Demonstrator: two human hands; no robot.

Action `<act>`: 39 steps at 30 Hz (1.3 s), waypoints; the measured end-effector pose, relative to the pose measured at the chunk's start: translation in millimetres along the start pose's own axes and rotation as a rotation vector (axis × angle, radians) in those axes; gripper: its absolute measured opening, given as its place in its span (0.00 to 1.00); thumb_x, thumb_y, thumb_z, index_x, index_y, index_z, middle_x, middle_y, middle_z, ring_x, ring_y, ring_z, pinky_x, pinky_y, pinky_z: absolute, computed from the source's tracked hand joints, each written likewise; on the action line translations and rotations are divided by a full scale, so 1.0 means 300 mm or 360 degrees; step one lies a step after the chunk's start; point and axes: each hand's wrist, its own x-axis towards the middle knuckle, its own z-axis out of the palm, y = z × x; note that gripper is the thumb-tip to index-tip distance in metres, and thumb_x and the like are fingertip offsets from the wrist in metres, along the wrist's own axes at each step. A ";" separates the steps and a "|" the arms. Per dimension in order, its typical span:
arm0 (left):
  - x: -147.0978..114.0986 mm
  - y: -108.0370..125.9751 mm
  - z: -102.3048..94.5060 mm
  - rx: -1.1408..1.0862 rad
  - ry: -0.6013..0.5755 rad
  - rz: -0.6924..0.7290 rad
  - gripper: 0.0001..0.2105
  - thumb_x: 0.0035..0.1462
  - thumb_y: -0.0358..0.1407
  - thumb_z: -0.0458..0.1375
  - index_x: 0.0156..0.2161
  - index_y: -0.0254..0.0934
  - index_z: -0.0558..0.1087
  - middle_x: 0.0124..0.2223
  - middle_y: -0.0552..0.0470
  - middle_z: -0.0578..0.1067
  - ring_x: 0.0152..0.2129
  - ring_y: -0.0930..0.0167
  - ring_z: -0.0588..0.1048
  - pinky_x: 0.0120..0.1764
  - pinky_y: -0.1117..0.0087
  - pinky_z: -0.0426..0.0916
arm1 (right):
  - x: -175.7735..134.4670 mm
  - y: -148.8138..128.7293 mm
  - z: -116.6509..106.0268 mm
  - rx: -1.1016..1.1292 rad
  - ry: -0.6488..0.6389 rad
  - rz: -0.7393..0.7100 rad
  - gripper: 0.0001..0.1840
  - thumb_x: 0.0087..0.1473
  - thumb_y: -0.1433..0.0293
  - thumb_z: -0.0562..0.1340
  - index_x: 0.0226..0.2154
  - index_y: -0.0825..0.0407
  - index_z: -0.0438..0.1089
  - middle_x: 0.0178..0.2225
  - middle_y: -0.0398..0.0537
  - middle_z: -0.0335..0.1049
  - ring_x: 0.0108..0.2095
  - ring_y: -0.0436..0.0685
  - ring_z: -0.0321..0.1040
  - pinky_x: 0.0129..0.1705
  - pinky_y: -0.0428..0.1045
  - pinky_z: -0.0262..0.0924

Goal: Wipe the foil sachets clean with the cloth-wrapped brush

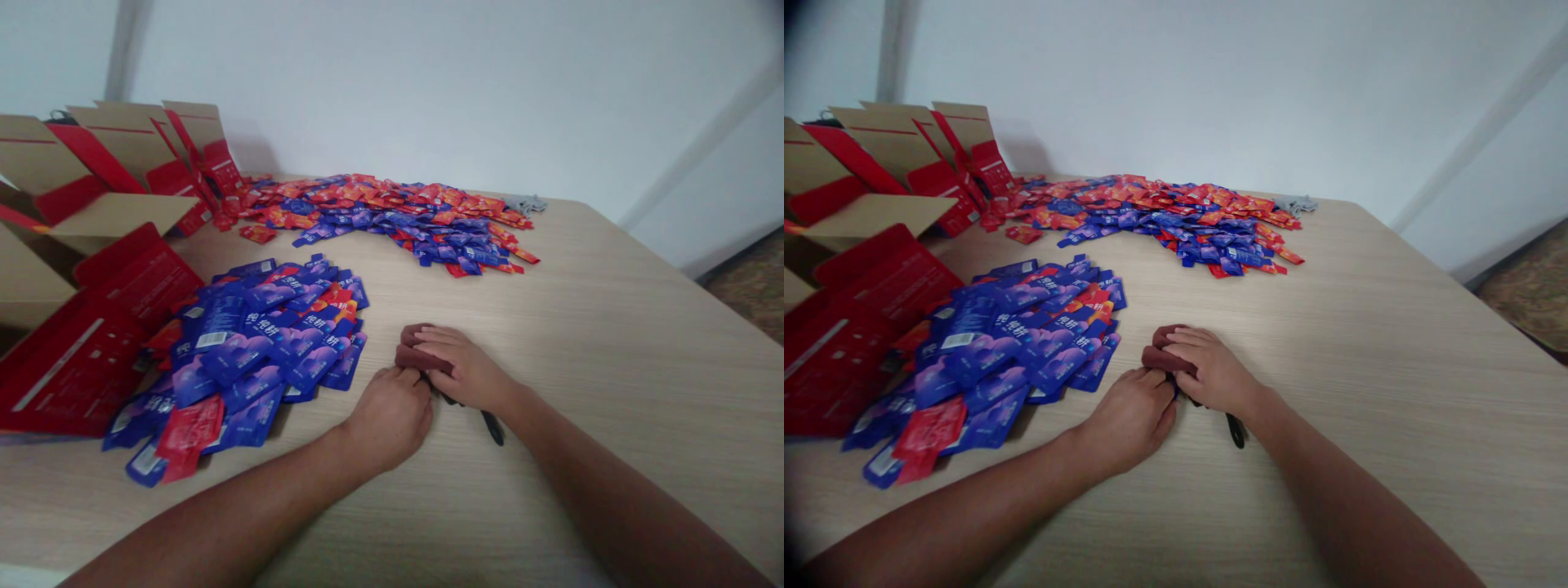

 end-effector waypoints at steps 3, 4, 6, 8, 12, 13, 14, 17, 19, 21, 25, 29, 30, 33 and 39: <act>0.000 0.001 -0.002 0.0043 -0.0011 0.0009 0.12 0.70 0.36 0.54 0.43 0.34 0.79 0.44 0.41 0.78 0.43 0.57 0.77 0.51 0.52 0.73 | 0.001 0.013 0.007 0.0029 0.0103 0.0078 0.34 0.57 0.73 0.66 0.65 0.44 0.69 0.64 0.52 0.74 0.67 0.67 0.68 0.69 0.69 0.62; -0.001 0.001 -0.003 0.0054 -0.0013 0.0010 0.12 0.70 0.36 0.54 0.43 0.34 0.78 0.44 0.41 0.78 0.43 0.57 0.77 0.51 0.52 0.73 | 0.002 0.016 0.009 0.0026 0.0135 0.0109 0.32 0.57 0.73 0.66 0.64 0.44 0.70 0.64 0.52 0.74 0.66 0.67 0.68 0.69 0.70 0.63; -0.001 0.002 -0.003 0.0063 -0.0013 0.0010 0.12 0.70 0.36 0.54 0.43 0.34 0.78 0.44 0.40 0.78 0.43 0.57 0.76 0.50 0.52 0.73 | 0.003 0.021 0.010 0.0006 0.0182 0.0167 0.30 0.57 0.73 0.66 0.62 0.44 0.72 0.62 0.52 0.75 0.65 0.68 0.69 0.68 0.71 0.64; -0.002 0.002 -0.004 0.0065 -0.0015 0.0012 0.12 0.70 0.36 0.53 0.43 0.34 0.78 0.44 0.40 0.78 0.43 0.57 0.76 0.50 0.52 0.73 | 0.005 0.023 0.010 -0.0013 0.0195 0.0203 0.29 0.58 0.73 0.65 0.61 0.45 0.73 0.62 0.53 0.76 0.65 0.69 0.70 0.67 0.71 0.64; -0.001 0.003 -0.006 0.0057 -0.0019 0.0011 0.11 0.71 0.36 0.54 0.42 0.35 0.78 0.44 0.40 0.78 0.43 0.58 0.77 0.50 0.53 0.73 | 0.006 0.022 0.005 -0.0002 0.0197 0.0191 0.30 0.57 0.73 0.65 0.62 0.45 0.72 0.62 0.54 0.75 0.65 0.69 0.70 0.68 0.71 0.63; -0.001 0.003 -0.007 0.0057 -0.0019 0.0012 0.11 0.71 0.36 0.54 0.42 0.35 0.78 0.44 0.40 0.78 0.43 0.58 0.77 0.50 0.53 0.73 | 0.005 0.021 0.004 0.0006 0.0194 0.0184 0.31 0.57 0.73 0.65 0.63 0.44 0.72 0.62 0.54 0.75 0.65 0.69 0.70 0.68 0.72 0.63; -0.001 0.002 -0.007 0.0059 -0.0021 0.0013 0.11 0.71 0.36 0.54 0.42 0.35 0.78 0.44 0.40 0.78 0.42 0.58 0.77 0.50 0.53 0.73 | 0.003 0.019 0.002 0.0012 0.0188 0.0178 0.32 0.56 0.73 0.66 0.63 0.44 0.71 0.63 0.54 0.75 0.65 0.69 0.69 0.68 0.72 0.63; -0.001 0.000 -0.004 0.0064 -0.0023 0.0014 0.11 0.70 0.36 0.54 0.42 0.35 0.78 0.43 0.41 0.78 0.42 0.58 0.77 0.50 0.53 0.73 | -0.002 0.011 -0.002 0.0025 0.0145 0.0143 0.35 0.55 0.73 0.65 0.66 0.42 0.69 0.64 0.53 0.74 0.66 0.68 0.68 0.68 0.71 0.63; -0.001 -0.002 0.000 0.0049 -0.0011 0.0010 0.11 0.70 0.36 0.54 0.42 0.35 0.78 0.44 0.41 0.79 0.43 0.58 0.77 0.50 0.53 0.73 | -0.005 0.003 -0.005 0.0038 0.0085 0.0078 0.36 0.56 0.74 0.64 0.66 0.42 0.69 0.64 0.52 0.73 0.67 0.67 0.67 0.69 0.70 0.62; -0.001 -0.004 0.004 0.0023 0.0006 0.0010 0.11 0.70 0.36 0.54 0.43 0.35 0.79 0.44 0.41 0.79 0.44 0.57 0.77 0.51 0.53 0.73 | -0.007 -0.002 -0.007 0.0043 0.0017 0.0007 0.36 0.56 0.73 0.64 0.67 0.42 0.69 0.64 0.52 0.73 0.68 0.67 0.66 0.70 0.69 0.61; -0.001 -0.006 0.007 -0.0017 0.0021 0.0003 0.10 0.69 0.35 0.55 0.44 0.35 0.79 0.46 0.41 0.79 0.45 0.58 0.77 0.52 0.53 0.73 | -0.007 -0.006 -0.006 0.0039 -0.0030 -0.0043 0.36 0.57 0.72 0.64 0.67 0.42 0.68 0.65 0.51 0.72 0.68 0.67 0.66 0.71 0.69 0.60; -0.001 -0.004 0.001 -0.0021 0.0009 0.0006 0.11 0.70 0.36 0.55 0.43 0.34 0.79 0.45 0.40 0.79 0.45 0.57 0.77 0.52 0.53 0.73 | -0.005 -0.007 -0.001 0.0073 0.0020 -0.0003 0.37 0.56 0.73 0.64 0.67 0.41 0.68 0.65 0.51 0.73 0.68 0.66 0.66 0.70 0.69 0.61; -0.001 -0.004 -0.001 -0.0016 0.0007 0.0010 0.11 0.70 0.36 0.55 0.43 0.34 0.79 0.45 0.40 0.79 0.45 0.57 0.77 0.52 0.53 0.74 | -0.004 -0.007 0.001 0.0086 0.0041 0.0015 0.37 0.55 0.74 0.64 0.67 0.41 0.68 0.64 0.51 0.73 0.67 0.66 0.67 0.69 0.69 0.62; -0.001 -0.003 -0.002 0.0016 0.0013 0.0015 0.11 0.70 0.36 0.54 0.43 0.35 0.79 0.44 0.41 0.79 0.44 0.58 0.77 0.51 0.53 0.74 | -0.002 -0.005 0.007 0.0110 0.0096 0.0064 0.37 0.54 0.74 0.65 0.66 0.42 0.69 0.64 0.51 0.74 0.66 0.67 0.68 0.68 0.69 0.64; -0.001 -0.001 -0.002 0.0055 -0.0013 0.0012 0.11 0.70 0.36 0.54 0.43 0.35 0.78 0.44 0.41 0.78 0.43 0.58 0.77 0.50 0.53 0.73 | 0.010 0.004 0.007 0.0022 0.0209 0.0208 0.29 0.55 0.75 0.64 0.59 0.45 0.74 0.61 0.53 0.77 0.63 0.68 0.71 0.67 0.69 0.65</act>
